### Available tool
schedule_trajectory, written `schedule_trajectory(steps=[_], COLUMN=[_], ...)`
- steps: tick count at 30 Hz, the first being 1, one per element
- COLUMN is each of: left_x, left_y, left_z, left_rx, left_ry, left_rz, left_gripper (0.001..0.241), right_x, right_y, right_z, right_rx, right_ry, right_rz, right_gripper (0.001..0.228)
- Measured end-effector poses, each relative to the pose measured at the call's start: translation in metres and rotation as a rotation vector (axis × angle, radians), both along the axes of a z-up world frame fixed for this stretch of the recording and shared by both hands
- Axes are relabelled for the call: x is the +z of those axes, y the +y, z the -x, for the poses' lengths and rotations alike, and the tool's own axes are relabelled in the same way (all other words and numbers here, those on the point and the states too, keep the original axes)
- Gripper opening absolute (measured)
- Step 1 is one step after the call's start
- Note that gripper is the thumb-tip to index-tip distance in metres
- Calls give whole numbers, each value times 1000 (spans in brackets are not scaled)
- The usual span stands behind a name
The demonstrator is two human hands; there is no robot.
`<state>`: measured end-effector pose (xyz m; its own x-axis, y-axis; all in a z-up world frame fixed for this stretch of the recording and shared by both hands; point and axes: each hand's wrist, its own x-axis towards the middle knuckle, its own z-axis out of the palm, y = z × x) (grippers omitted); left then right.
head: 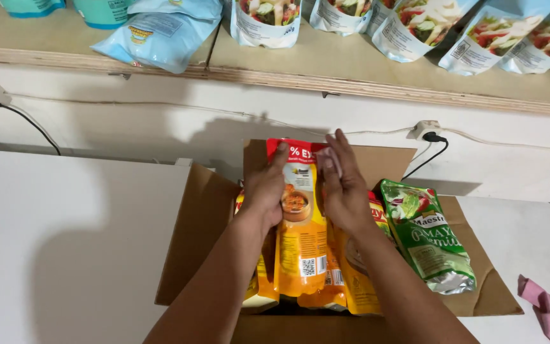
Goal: Wiping individual pouches of mayonnaise with a cloth and arranging them on a grocery store shelf.
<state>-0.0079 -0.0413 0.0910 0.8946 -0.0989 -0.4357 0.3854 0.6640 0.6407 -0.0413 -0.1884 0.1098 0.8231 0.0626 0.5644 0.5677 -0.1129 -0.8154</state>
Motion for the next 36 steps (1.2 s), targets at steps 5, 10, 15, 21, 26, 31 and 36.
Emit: schedule_trajectory(steps=[5, 10, 15, 21, 26, 31, 36], left_x=[-15, -26, -39, -12, -15, -12, -6], left_y=[5, 24, 9, 21, 17, 19, 33], left_z=[-16, -16, -16, 6, -4, -22, -29], left_rx=[150, -79, -162, -154, -151, -25, 10], left_ry=[-294, -196, -427, -246, -247, -278, -288], left_rz=[-103, 106, 4, 59, 77, 50, 237], left_gripper=[44, 58, 59, 68, 67, 61, 60], right_x=[-3, 9, 29, -26, 4, -14, 71], right_y=[23, 24, 19, -24, 31, 55, 56], right_z=[39, 38, 9, -30, 34, 94, 121], right_rx=[44, 172, -177, -314, -152, -213, -45], right_ry=[-77, 106, -483, -11, -195, -157, 747], right_rz=[386, 193, 729, 246, 442, 767, 1078], right_gripper=[43, 36, 42, 40, 44, 63, 43])
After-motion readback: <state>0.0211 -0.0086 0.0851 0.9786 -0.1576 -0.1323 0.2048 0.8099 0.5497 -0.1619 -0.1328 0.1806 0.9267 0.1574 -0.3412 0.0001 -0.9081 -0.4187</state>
